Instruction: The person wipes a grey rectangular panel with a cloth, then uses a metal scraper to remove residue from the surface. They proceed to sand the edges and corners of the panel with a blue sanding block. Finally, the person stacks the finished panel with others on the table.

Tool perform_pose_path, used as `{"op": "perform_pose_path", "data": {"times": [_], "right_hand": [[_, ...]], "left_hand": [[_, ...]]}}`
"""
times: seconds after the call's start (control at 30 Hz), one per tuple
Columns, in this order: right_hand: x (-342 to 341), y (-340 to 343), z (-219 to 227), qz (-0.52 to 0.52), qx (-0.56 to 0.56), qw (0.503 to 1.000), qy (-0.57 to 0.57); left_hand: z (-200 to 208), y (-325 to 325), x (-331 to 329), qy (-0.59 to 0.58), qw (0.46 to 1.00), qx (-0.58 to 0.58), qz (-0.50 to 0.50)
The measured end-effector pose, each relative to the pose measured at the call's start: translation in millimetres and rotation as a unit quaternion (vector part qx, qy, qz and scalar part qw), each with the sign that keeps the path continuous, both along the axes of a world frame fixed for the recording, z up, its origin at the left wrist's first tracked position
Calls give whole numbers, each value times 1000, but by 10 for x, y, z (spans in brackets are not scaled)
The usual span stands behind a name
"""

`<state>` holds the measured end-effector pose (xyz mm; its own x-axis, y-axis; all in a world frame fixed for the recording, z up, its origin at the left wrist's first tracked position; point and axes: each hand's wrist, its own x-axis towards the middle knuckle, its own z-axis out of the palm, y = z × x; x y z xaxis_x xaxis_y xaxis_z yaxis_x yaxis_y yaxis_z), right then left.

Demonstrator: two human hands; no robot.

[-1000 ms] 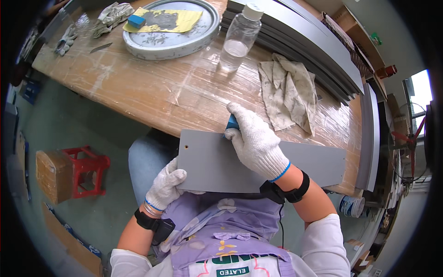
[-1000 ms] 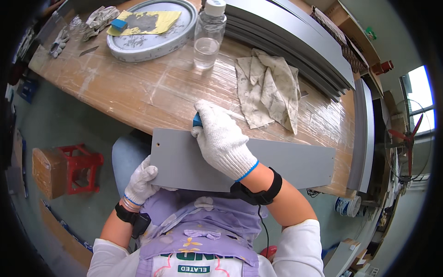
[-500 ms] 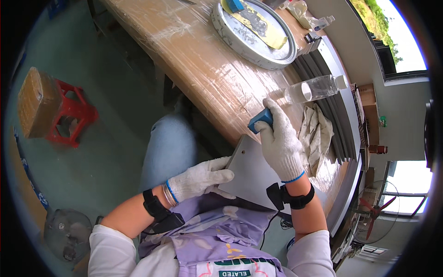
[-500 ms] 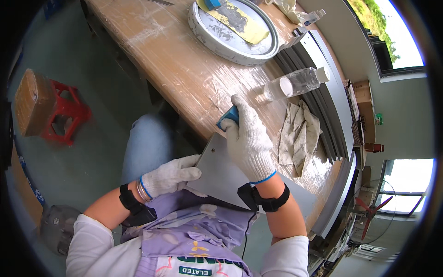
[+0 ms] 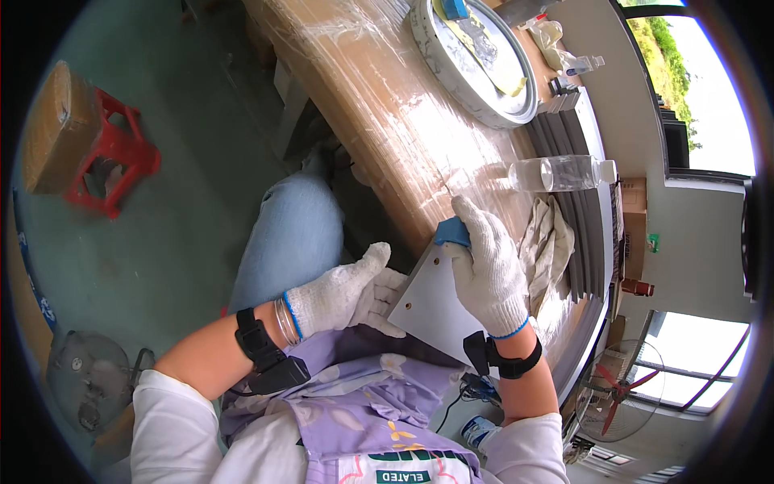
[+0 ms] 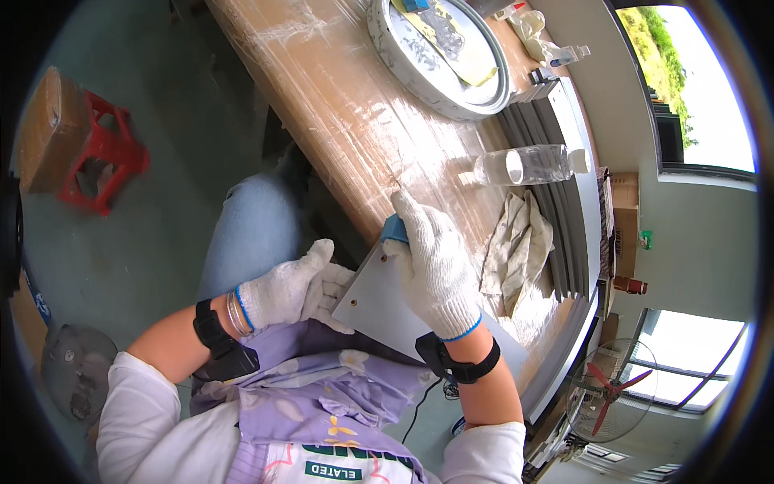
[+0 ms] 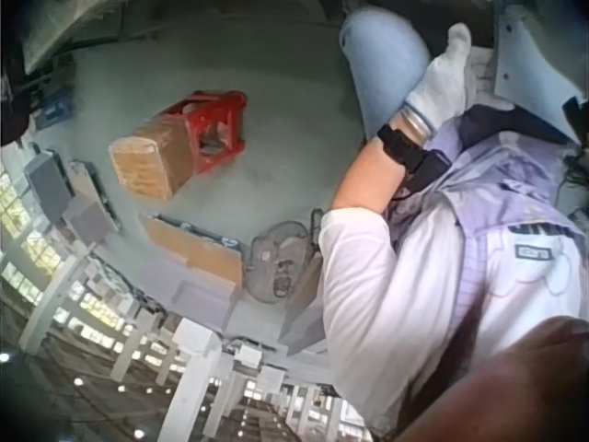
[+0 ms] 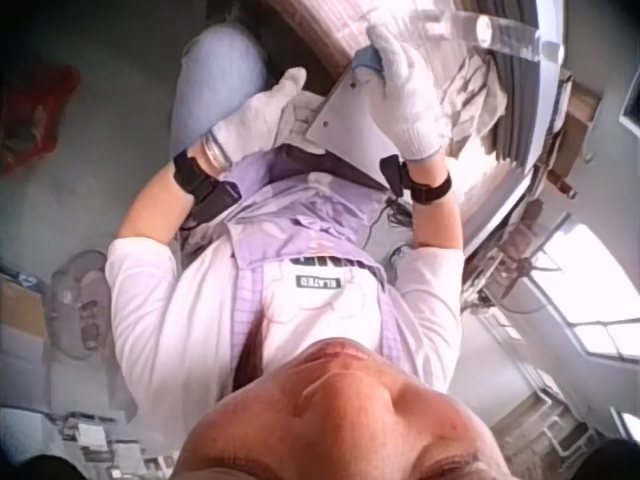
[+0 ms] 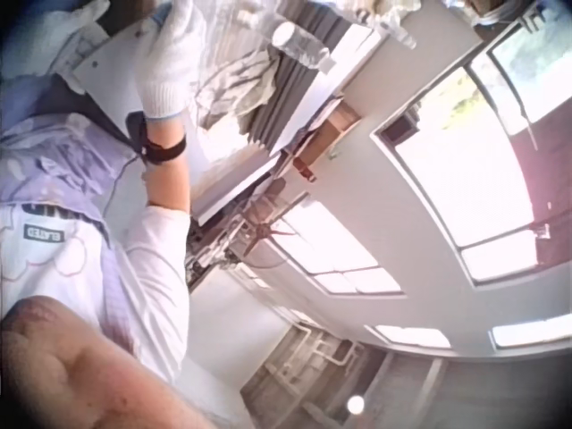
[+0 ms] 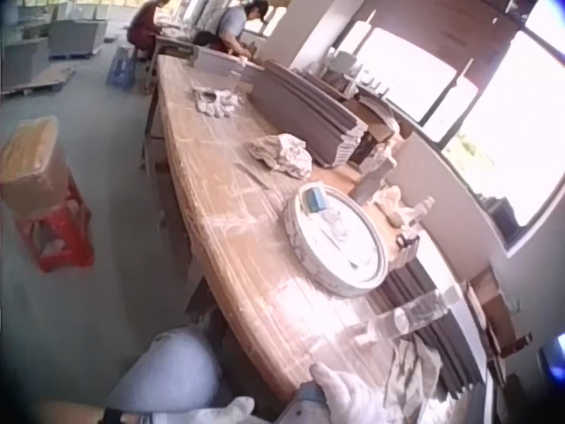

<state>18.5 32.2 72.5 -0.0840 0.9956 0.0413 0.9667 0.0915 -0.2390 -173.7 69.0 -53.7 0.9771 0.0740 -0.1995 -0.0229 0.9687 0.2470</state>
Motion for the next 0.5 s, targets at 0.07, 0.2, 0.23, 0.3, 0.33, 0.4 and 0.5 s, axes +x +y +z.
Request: {"op": "perform_pose_path", "data": {"times": [0.07, 0.2, 0.23, 0.3, 0.33, 0.4, 0.5], "right_hand": [[-57, -76, 34, 55, -22, 998, 2], [-125, -119, 166, 94, -111, 987, 74], [-123, -88, 151, 43, -59, 997, 23], [-20, -24, 28, -28, -7, 999, 16], [-27, -6, 9, -51, -4, 999, 4], [-115, -103, 24, 4, -19, 1000, -20], [-374, -270, 205, 94, -120, 988, 0]], "left_hand": [[56, -1, -31, 6, 1000, -14, 15], [-34, -2, -25, -1, 1000, -8, -1], [-27, -3, -22, 2, 1000, -7, 0], [1, -5, -22, 10, 1000, -7, 3], [26, -11, -25, 15, 1000, -9, 7], [23, -9, -32, 5, 1000, -11, 12], [-48, -20, -28, -29, 999, -24, 22]]}}
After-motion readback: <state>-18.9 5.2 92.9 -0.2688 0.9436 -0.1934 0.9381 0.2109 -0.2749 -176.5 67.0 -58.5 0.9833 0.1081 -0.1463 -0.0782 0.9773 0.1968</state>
